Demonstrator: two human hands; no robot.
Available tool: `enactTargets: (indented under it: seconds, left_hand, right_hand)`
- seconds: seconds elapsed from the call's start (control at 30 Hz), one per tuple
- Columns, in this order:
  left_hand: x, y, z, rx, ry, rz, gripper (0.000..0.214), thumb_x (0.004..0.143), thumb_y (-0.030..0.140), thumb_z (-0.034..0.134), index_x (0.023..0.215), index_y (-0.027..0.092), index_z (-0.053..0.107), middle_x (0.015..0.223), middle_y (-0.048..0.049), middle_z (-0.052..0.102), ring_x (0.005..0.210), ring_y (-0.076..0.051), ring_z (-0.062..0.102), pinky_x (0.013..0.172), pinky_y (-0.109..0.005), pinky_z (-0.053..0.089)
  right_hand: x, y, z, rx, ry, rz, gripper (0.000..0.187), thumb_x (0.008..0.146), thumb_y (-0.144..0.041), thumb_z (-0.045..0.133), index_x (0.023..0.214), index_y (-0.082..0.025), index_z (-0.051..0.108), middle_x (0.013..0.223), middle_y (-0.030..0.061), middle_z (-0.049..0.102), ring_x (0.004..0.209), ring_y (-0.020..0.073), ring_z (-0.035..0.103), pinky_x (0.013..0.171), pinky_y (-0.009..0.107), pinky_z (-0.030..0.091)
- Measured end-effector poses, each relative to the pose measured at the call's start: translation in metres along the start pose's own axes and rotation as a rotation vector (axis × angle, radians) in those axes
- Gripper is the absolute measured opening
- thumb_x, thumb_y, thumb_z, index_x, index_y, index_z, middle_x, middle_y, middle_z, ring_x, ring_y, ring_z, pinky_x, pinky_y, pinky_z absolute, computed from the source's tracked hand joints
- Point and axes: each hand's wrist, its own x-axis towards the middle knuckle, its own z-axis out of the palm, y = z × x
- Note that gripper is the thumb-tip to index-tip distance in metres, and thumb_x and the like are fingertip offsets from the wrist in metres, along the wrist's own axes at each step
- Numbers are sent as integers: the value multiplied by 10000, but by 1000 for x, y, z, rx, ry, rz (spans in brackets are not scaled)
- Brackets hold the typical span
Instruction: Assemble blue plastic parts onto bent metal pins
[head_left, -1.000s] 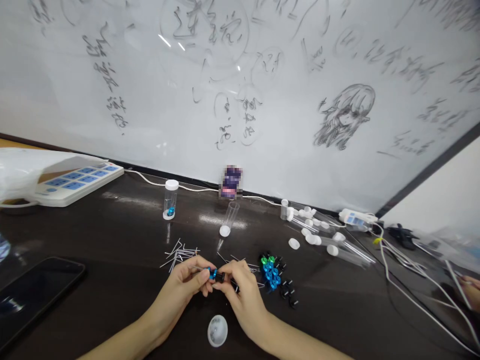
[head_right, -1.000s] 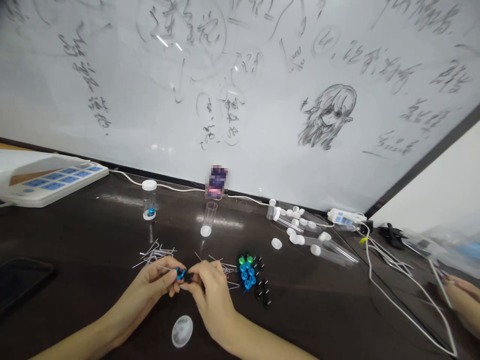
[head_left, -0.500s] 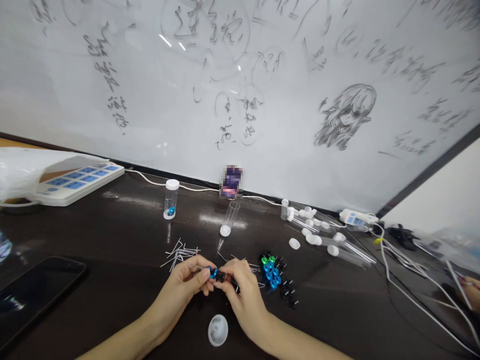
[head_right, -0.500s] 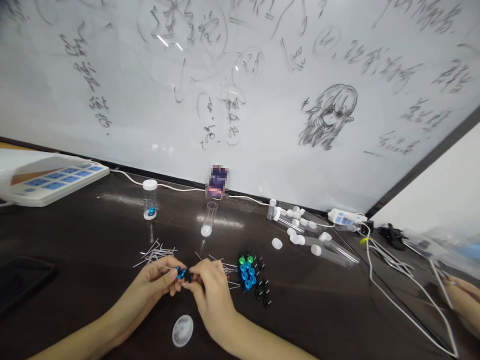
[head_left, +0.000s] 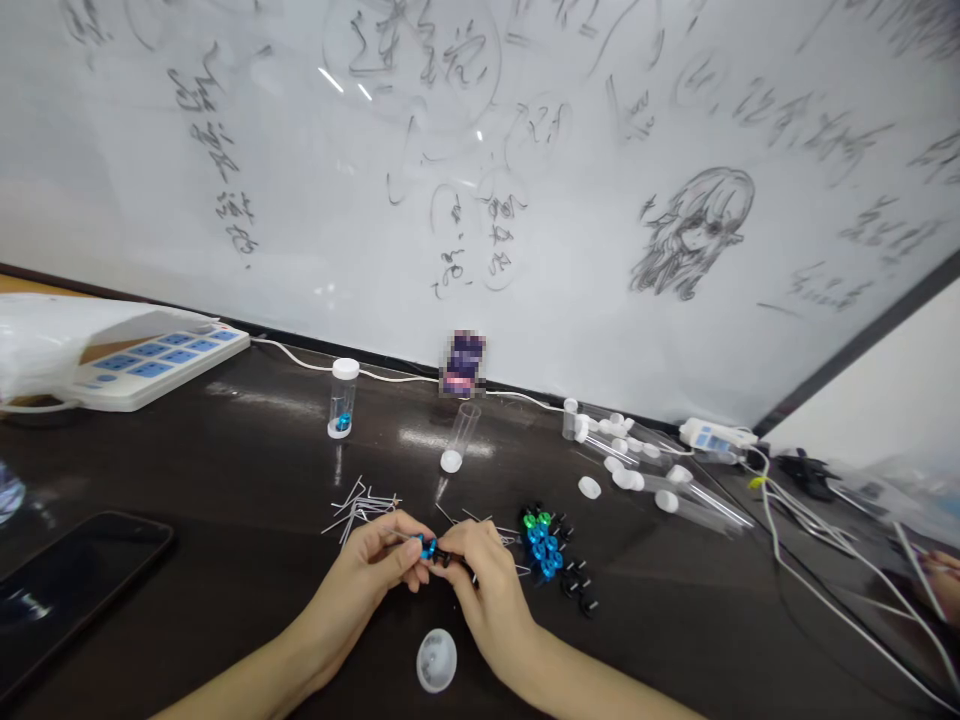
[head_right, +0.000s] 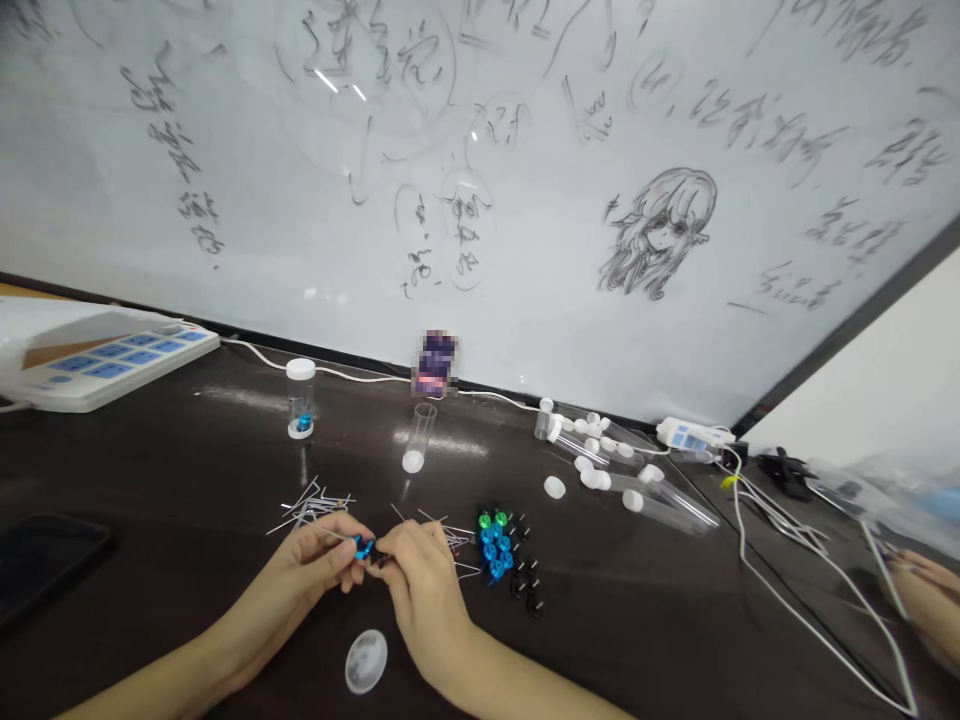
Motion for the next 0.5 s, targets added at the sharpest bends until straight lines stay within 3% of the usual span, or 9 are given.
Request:
enactTargets:
  seconds: [0.2,0.4,0.5]
  left_hand:
    - [-1,1,2,-15,12,-1,202,766,332,743,834,146,702,670,-14,636,609,-122,518,604,-229,408]
    - [-1,2,2,0,-16,-12,191,777,331,733,824,149,700,644,-16,642,606,-127,529,597,-229,408]
    - [0,1,1,5,-3,3,183,774,326,735,817,151,700,658,-16,643,612,-126,529,611,-230,414]
  right_hand:
    - [-1,-2,-2,19,10,75,80,912,-180,585,841,-217,575,770,-3,640,730,173,555,737,300,398]
    - [1,-2,-3,43,-103,128,359,998,-272,438,652,-204,505,622,-27,583,659,155,540,708,279,382]
    - [2,0,-2,10,-63,125,213,968,-245,504,763,-212,549,723,-12,618,714,169,545,728,287,383]
